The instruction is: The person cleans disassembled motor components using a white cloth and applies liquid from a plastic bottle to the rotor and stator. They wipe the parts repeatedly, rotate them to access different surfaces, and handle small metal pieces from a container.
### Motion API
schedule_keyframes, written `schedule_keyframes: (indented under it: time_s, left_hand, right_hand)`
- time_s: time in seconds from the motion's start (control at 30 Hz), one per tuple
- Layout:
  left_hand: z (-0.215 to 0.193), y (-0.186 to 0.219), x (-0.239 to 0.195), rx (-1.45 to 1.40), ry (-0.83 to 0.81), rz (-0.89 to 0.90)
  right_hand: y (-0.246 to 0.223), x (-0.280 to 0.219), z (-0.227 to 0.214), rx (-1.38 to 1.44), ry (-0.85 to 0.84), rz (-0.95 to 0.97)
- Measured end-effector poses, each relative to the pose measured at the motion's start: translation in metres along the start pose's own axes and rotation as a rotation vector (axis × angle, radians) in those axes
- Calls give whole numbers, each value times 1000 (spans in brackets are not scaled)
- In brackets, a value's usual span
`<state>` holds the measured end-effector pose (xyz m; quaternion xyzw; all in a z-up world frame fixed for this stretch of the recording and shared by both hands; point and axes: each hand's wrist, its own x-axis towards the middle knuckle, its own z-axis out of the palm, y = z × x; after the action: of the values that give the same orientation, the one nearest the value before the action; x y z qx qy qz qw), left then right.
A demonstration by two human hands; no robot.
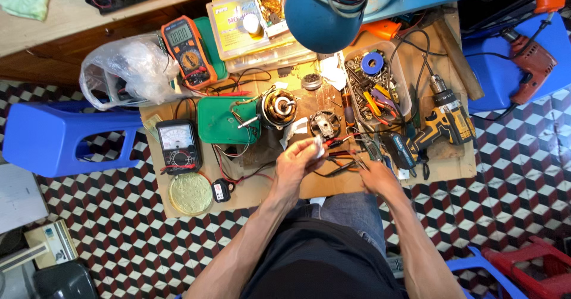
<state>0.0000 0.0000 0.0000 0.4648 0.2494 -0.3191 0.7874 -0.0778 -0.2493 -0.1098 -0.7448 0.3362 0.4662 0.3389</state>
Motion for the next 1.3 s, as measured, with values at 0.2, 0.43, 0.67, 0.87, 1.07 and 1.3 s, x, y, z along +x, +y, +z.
schedule_keyframes:
  time_s: [0.2,0.43,0.67,0.87,1.07,1.3]
  left_hand:
    - [29,2,18,-129,-45,-11]
    - [54,17,16,-300,-148,-40]
    - [69,30,17,-312,-129,10]
    - [86,28,29,-42,-58,104]
    - [81,31,34,-174,-90,59]
    - [89,42,26,267,17,411]
  right_hand:
    - [-65,-153,-41,565,334,-453]
    - [-149,-161,-68,837,77,-465]
    - [-147,-149,-84,496,357,-584]
    - [-145,-148,-94,454,332,-731]
    - [-151,-141,-117,737,20,-419]
    - [-154,-132,-119,893,-124,-421]
